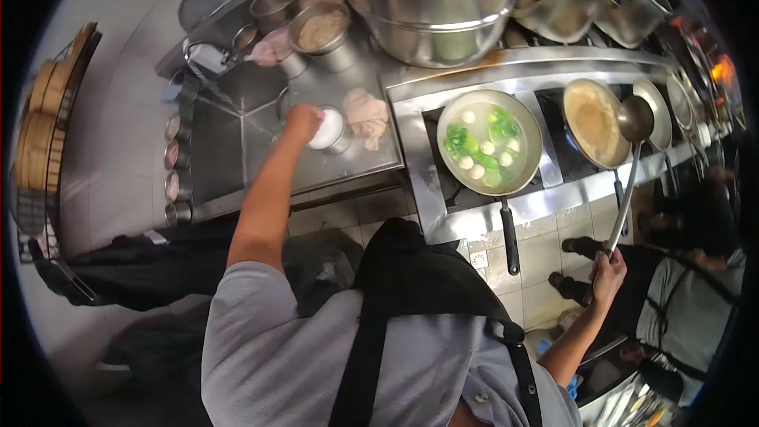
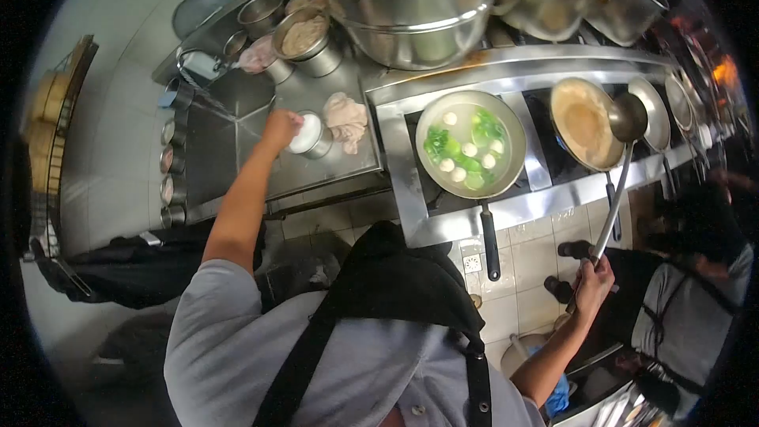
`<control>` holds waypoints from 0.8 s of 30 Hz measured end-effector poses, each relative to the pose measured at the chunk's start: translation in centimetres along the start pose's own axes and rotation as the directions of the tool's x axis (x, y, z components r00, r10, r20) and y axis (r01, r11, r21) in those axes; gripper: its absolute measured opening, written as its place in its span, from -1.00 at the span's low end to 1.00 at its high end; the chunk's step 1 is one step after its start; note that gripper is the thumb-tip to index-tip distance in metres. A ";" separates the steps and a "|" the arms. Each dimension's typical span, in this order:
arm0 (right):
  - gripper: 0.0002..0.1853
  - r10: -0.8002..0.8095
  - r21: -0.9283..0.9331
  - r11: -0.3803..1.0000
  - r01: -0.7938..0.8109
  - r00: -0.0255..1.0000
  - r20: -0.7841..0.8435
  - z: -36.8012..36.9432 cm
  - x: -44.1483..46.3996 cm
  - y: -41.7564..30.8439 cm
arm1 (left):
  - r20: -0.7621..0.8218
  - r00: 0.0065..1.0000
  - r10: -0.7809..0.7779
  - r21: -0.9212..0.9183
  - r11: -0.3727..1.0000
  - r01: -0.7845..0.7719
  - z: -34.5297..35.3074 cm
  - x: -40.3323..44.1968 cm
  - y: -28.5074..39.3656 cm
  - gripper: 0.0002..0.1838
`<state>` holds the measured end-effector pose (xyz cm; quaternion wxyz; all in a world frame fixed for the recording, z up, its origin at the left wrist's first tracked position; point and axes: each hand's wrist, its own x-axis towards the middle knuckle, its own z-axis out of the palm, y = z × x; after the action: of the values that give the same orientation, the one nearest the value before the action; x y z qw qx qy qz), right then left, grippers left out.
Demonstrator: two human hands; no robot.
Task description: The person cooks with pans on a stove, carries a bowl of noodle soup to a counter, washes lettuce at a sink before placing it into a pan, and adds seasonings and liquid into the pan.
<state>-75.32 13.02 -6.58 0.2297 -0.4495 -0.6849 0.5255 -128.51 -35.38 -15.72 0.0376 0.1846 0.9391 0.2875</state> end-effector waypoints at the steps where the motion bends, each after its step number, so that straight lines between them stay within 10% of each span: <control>1: -0.83 -0.001 -0.041 0.999 0.002 1.000 0.012 0.1 0.4 0.3 | -0.014 1.000 -0.013 -0.002 1.000 0.013 0.4 -0.3 0.2 -0.87; 3: -0.82 0.015 -0.102 0.995 -0.012 0.999 0.031 0.1 1.0 0.5 | 0.054 0.996 -0.069 0.044 0.997 0.066 0.6 -1.1 1.4 -0.80; 5: -0.88 0.015 -0.070 0.998 -0.011 0.998 0.056 0.2 1.6 1.5 | -0.065 0.976 0.208 0.015 0.978 -0.208 2.9 -1.5 -1.6 -0.72; 6: -0.94 0.009 -0.064 0.998 -0.004 0.998 0.068 0.2 1.8 2.1 | -0.052 0.999 0.003 -0.024 1.000 -0.005 2.7 -2.3 -0.3 -0.69; 10: -0.85 -0.018 -0.104 0.994 0.025 0.998 0.064 2.1 1.5 0.2 | -0.282 0.956 -0.083 -0.487 0.871 -0.068 -1.8 -2.3 2.3 -0.71; 14: -0.86 0.059 -0.072 0.996 -0.056 0.997 0.050 5.0 0.7 -3.1 | -0.779 0.624 -0.062 -0.166 0.980 -0.111 -10.2 4.1 -9.3 -0.78; 15: -0.86 0.045 -0.101 0.994 -0.037 0.996 0.080 6.1 0.2 -4.7 | -0.799 0.563 -0.211 -0.335 0.934 -0.126 -11.4 7.4 -15.9 -0.81; 17: -0.86 0.098 -0.110 0.989 -0.097 0.995 0.007 8.2 -1.1 -7.5 | -0.502 0.665 -0.554 -0.861 0.399 -0.317 -14.6 13.9 -31.0 -0.76; 18: -0.86 0.111 -0.111 0.988 -0.108 0.994 0.021 9.0 -1.1 -8.1 | -0.311 0.545 -0.779 -0.948 0.296 -0.118 -17.8 15.7 -31.0 -0.69; 24: -0.82 0.149 -0.123 0.981 -0.150 0.989 -0.018 12.7 -1.7 -9.3 | -0.108 0.439 -0.892 -0.980 0.021 -0.200 -20.7 20.5 -40.2 -0.63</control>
<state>-88.01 4.65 -2.07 0.1642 -0.5153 -0.6794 0.4959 -164.27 -69.53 -20.03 -0.1819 -0.3296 0.4246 0.8234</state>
